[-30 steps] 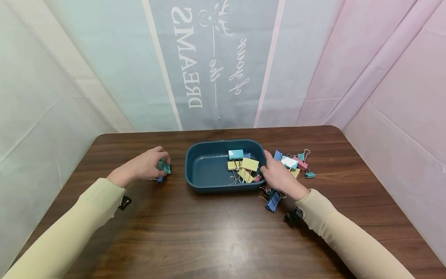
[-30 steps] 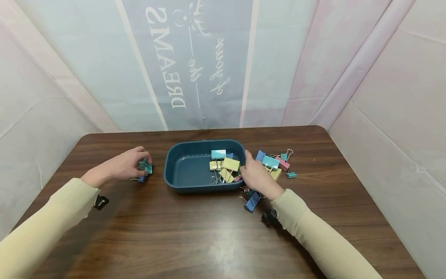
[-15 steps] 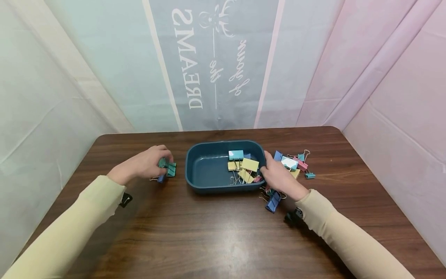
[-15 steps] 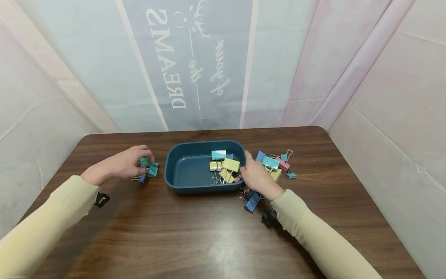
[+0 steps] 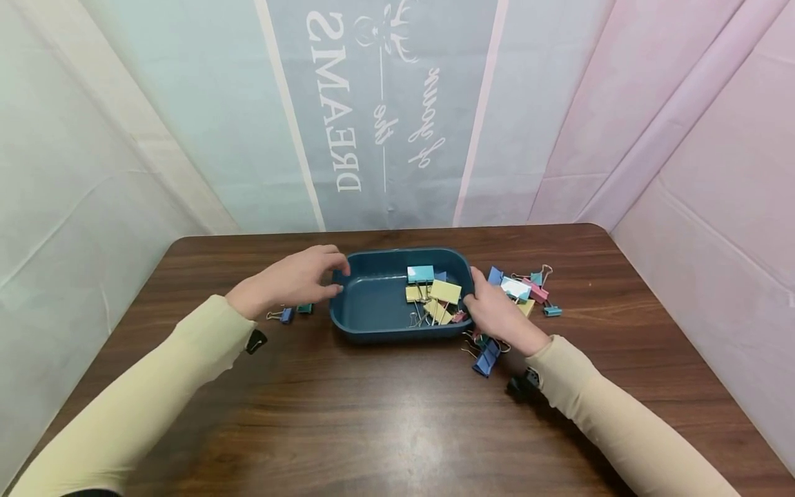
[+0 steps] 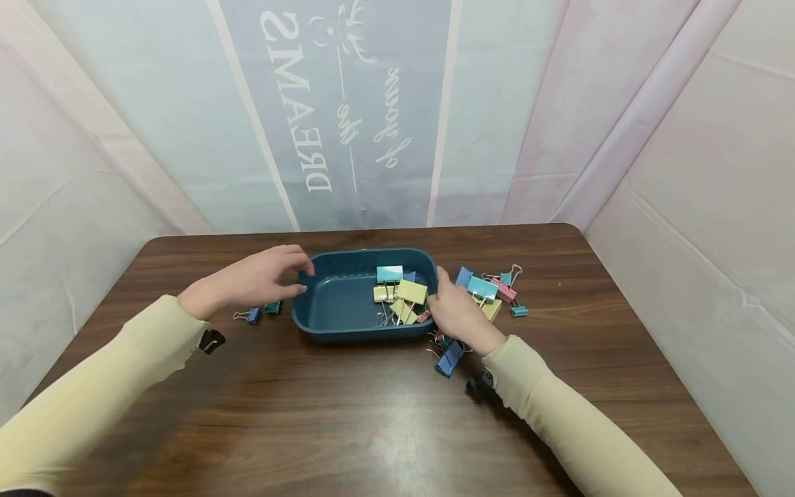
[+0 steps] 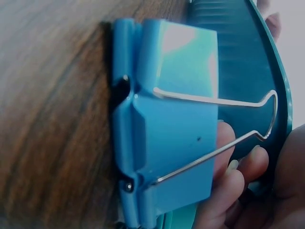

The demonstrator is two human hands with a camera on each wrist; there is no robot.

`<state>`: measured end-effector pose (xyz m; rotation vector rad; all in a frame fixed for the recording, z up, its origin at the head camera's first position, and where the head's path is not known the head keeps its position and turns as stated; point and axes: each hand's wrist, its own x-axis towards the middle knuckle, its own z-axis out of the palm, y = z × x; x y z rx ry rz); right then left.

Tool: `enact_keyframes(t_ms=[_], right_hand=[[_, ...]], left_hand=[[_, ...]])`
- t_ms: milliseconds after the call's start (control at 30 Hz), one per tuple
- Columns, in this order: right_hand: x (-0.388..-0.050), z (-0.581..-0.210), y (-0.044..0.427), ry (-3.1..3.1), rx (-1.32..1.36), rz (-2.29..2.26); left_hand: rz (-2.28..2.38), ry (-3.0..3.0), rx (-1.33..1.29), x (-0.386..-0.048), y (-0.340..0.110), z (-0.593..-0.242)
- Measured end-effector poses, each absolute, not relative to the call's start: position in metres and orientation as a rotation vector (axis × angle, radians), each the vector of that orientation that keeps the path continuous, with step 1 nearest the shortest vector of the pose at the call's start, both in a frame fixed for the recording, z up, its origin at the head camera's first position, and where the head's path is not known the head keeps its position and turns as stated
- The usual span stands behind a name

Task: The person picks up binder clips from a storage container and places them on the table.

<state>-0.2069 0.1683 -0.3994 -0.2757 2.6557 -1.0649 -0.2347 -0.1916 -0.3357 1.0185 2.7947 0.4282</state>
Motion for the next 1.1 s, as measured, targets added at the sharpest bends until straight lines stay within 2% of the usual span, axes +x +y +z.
enact_keyframes(t_ms=[467,1100], right_hand=[[-0.208,-0.399,0.167,2.652,-0.264,-1.041],[-0.208,-0.398,0.168,2.653,-0.258,-1.074]], left_hand=[[0.192,2.497,1.298,-0.231,-0.112,-0.342],[-0.019,2.328,1.278,-0.234,-0.07,-0.359]])
